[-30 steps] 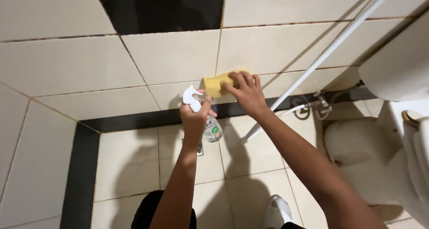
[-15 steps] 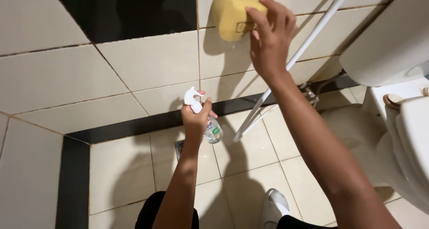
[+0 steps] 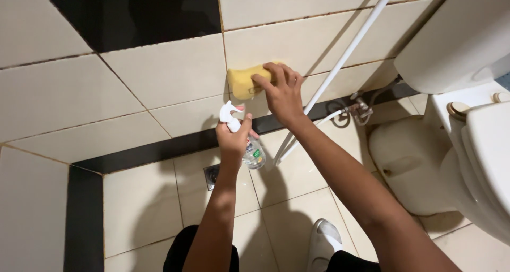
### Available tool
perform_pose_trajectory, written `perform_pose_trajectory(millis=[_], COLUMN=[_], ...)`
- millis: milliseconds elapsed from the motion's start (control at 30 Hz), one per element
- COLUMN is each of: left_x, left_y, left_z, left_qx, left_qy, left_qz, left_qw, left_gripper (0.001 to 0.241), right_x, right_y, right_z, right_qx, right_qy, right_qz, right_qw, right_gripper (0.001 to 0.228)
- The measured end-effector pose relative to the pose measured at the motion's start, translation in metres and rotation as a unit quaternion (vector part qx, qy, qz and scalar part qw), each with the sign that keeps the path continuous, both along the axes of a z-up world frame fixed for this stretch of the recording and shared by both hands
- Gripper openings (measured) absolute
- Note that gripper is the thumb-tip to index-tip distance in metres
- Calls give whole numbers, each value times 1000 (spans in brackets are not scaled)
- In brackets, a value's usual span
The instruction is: The person sprays a cleaning solution onto the bathroom wall and scrubs the surface with a yellow sponge. They repeatedly spray and wipe the black vertical stripe and the surrounding beige tiles, moving from the upper wall down to the lower sections near the floor.
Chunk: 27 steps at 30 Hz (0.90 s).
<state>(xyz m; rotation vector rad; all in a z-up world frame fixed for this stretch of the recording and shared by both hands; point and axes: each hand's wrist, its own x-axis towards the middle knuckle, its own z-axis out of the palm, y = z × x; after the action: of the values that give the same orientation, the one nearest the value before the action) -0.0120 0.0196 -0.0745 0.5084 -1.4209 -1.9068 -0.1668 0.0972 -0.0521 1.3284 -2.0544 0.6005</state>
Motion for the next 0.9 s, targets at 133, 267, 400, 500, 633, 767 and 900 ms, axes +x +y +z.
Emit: perform_pose_trajectory(millis=[133, 267, 400, 500, 633, 767, 900], left_x=[5, 12, 14, 5, 13, 16, 22], left_y=[-4, -7, -6, -8, -2, -2, -7], left_z=[-9, -7, -15, -51, -60, -50, -48], left_qx=[-17, -22, 5, 73, 141, 152, 127], left_qy=[10, -2, -31, -100, -163, -160, -118], left_qz=[-5, 1, 5, 22, 52, 63, 58], left_qw=[1000, 1000, 999, 992, 975, 973, 983], left_gripper=[23, 23, 21, 13, 23, 22, 18], right_x=[-3, -3, 0, -2, -1, 0, 0], right_y=[1, 0, 0, -1, -2, -3, -6], right_z=[0, -4, -3, -2, -1, 0, -6], right_qx=[2, -8, -23, -36, -50, -35, -42], right_qy=[-18, 2, -5, -14, -8, -26, -25], right_qz=[12, 12, 22, 39, 48, 38, 41], right_qw=[1000, 1000, 999, 998, 998, 998, 998], right_gripper=[47, 51, 53, 54, 51, 52, 53])
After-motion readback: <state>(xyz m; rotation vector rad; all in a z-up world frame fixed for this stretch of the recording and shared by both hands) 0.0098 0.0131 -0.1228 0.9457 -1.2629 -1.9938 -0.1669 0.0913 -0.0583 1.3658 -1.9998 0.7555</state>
